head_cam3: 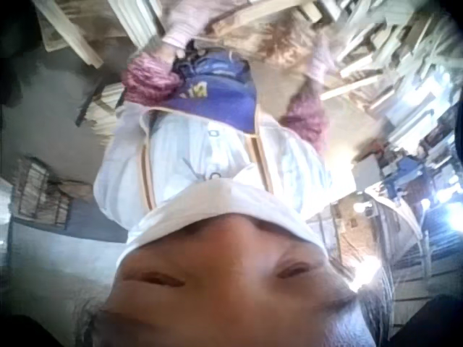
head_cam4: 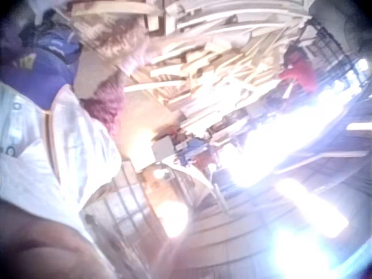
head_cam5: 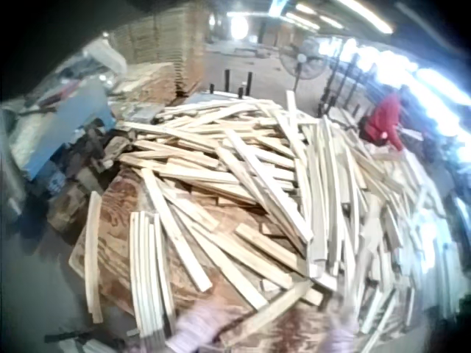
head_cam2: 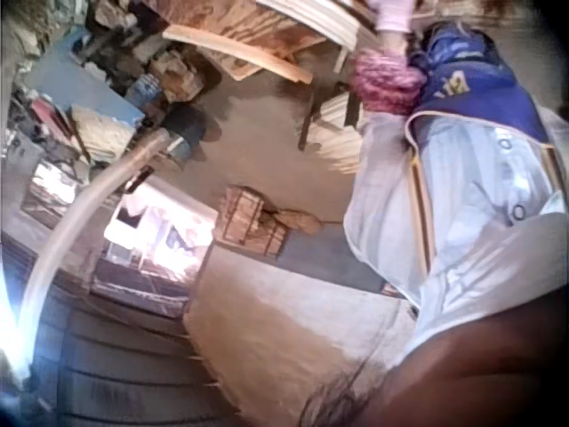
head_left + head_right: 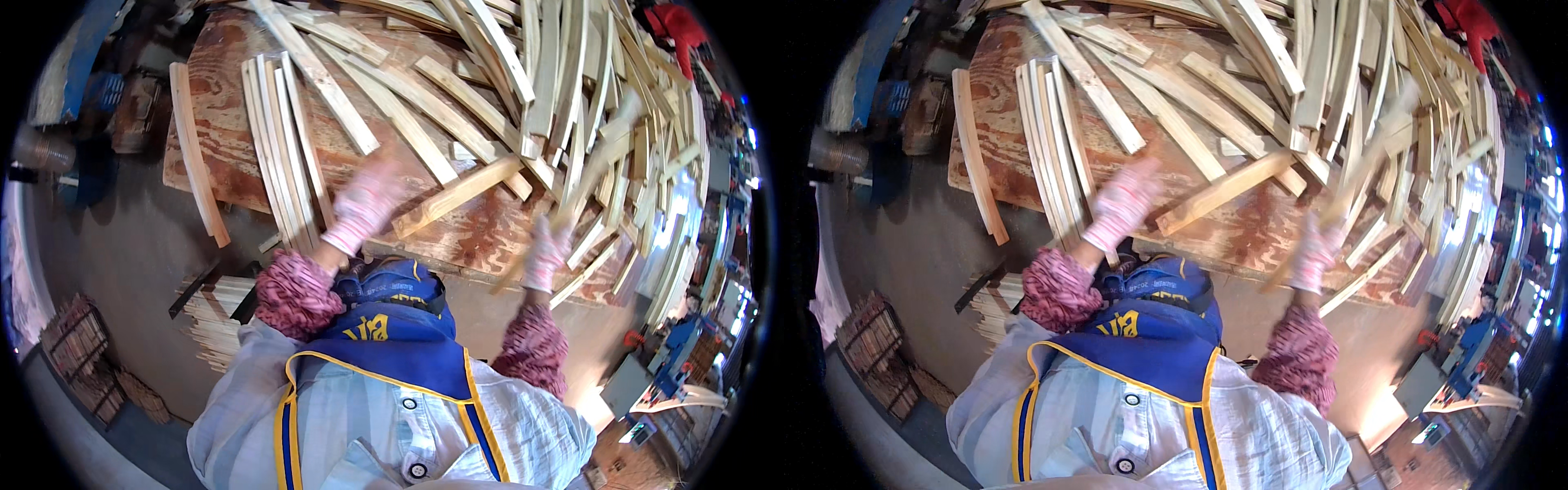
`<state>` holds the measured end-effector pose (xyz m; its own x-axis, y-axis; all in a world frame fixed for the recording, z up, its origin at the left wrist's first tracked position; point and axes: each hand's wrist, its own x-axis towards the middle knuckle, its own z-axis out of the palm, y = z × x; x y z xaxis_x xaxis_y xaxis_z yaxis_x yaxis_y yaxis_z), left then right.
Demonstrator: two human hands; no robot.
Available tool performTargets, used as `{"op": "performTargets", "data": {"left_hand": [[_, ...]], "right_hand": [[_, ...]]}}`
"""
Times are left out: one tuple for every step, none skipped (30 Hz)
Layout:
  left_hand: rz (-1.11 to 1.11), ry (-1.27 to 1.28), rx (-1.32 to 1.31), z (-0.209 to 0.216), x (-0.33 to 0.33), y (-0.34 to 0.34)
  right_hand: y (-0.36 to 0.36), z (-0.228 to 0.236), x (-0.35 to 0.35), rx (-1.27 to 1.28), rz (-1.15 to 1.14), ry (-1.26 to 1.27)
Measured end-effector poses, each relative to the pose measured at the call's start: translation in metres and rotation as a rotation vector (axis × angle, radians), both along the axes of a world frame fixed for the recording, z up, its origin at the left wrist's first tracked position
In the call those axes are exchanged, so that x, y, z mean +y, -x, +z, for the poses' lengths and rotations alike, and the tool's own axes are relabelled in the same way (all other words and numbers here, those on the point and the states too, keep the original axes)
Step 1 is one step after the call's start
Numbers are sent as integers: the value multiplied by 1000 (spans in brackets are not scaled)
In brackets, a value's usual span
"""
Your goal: The person sorts and stacks thin wooden planks on a workbench in a factory. They pick up planks from a pile, align them, and place them into neat stacks, occasionally moving the stacks to different locations on the bench or nearby tables.
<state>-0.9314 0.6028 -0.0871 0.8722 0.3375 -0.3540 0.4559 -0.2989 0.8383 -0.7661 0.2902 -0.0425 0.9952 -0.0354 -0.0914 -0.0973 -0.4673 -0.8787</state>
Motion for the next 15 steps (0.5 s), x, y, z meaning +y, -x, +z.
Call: {"op": "performTargets", "data": {"left_hand": [[168, -48, -33, -3, 18, 2], [277, -61, 4, -7, 33, -3], [281, -270, 55, -25, 51, -9], [333, -291, 128, -21, 60, -27], [387, -313, 203, -8, 64, -47], [445, -330, 273, -2, 68, -64], [551, -283, 272, -10, 71, -80], [675, -243, 274, -27, 78, -89], [876, -243, 35, -76, 96, -77], [870, -152, 116, -82, 101, -76], [856, -50, 184, -81, 104, -78], [803, -72, 208, -58, 91, -82], [758, -99, 227, -29, 80, -83], [795, -246, 105, -20, 64, -67], [771, -204, 66, -15, 58, -52]], "right_hand": [[-7, -7, -64, 64, -215, 200], [-12, -8, -118, -176, -249, 611], [-22, 0, -169, -79, -298, 671], [-30, 9, -221, 26, -346, 739], [-39, 21, -245, 79, -434, 1069], [-54, 27, -260, 37, -488, 1148], [-73, 33, -271, -14, -544, 1226], [-91, 39, -250, -132, -435, 1090], [-117, 48, -214, -246, -289, 931], [-116, 55, -145, -375, -29, 582], [-108, 44, -103, -356, 34, 528], [-97, 36, -56, -321, 133, 345], [-87, 29, -8, -269, 228, 151], [-81, 10, 36, -451, 393, 547], [-66, -2, 82, -302, 484, 109]]}}
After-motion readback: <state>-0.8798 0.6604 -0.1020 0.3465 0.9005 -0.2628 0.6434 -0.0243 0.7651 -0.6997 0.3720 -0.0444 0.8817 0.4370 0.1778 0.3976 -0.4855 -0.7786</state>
